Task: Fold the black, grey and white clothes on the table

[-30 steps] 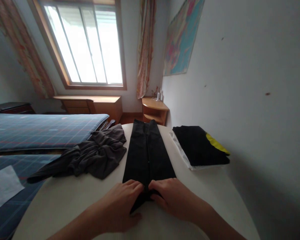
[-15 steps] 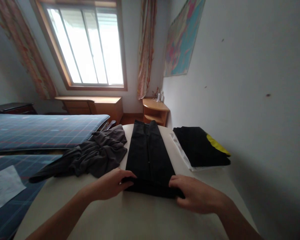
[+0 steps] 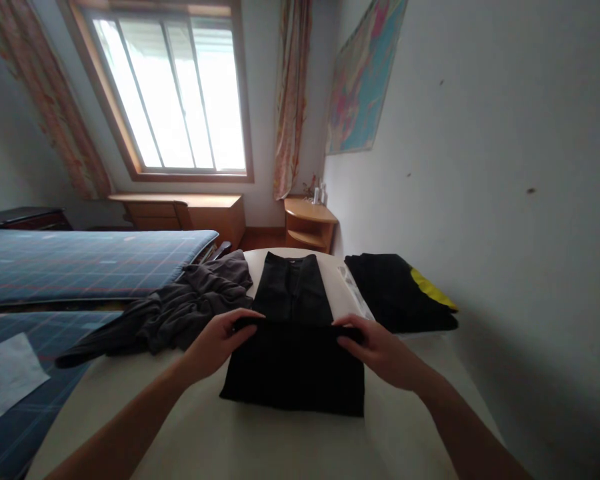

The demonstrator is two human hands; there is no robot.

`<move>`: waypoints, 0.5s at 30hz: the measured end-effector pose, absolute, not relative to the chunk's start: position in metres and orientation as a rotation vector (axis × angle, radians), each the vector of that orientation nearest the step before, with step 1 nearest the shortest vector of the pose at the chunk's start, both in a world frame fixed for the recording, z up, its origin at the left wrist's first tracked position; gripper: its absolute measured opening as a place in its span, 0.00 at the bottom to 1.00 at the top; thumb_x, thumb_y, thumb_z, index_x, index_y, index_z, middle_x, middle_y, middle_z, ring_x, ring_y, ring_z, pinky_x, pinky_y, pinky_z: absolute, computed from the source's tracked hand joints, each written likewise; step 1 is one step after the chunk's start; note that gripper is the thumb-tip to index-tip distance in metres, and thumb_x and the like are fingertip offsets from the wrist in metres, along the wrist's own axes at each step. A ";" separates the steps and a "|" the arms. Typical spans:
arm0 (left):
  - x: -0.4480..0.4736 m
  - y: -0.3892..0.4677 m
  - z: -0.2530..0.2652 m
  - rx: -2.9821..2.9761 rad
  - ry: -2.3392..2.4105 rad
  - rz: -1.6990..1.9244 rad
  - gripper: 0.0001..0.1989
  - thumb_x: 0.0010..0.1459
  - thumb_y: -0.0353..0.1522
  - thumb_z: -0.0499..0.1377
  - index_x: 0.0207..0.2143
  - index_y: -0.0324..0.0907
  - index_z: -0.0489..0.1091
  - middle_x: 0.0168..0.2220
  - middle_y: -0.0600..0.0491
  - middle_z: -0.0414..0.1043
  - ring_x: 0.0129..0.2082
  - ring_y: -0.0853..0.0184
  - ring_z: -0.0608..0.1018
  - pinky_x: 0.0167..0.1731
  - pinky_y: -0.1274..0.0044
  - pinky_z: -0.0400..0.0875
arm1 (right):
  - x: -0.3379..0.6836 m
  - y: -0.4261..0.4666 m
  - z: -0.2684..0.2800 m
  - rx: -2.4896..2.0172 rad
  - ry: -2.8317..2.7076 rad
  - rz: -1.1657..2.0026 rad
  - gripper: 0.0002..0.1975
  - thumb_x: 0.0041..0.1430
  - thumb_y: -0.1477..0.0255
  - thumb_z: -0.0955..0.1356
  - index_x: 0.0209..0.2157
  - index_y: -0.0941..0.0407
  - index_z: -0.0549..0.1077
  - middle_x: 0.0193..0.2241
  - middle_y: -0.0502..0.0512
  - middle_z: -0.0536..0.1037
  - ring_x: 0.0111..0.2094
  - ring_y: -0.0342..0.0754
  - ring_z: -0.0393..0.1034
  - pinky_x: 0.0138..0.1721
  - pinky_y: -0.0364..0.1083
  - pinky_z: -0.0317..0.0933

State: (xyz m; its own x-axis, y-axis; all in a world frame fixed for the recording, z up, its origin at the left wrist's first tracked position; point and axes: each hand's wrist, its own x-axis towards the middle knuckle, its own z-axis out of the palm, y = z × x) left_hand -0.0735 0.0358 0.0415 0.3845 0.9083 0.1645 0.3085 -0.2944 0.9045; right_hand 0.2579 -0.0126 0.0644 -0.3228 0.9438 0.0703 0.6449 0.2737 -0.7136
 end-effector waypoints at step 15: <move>-0.064 0.057 0.009 1.215 0.887 1.090 0.47 0.51 0.45 0.68 0.68 0.44 0.50 0.55 0.44 0.73 0.52 0.55 0.77 0.53 0.67 0.72 | 0.233 0.042 -0.001 -1.382 -1.659 0.641 0.19 0.66 0.63 0.60 0.56 0.54 0.64 0.40 0.53 0.75 0.40 0.48 0.71 0.45 0.49 0.65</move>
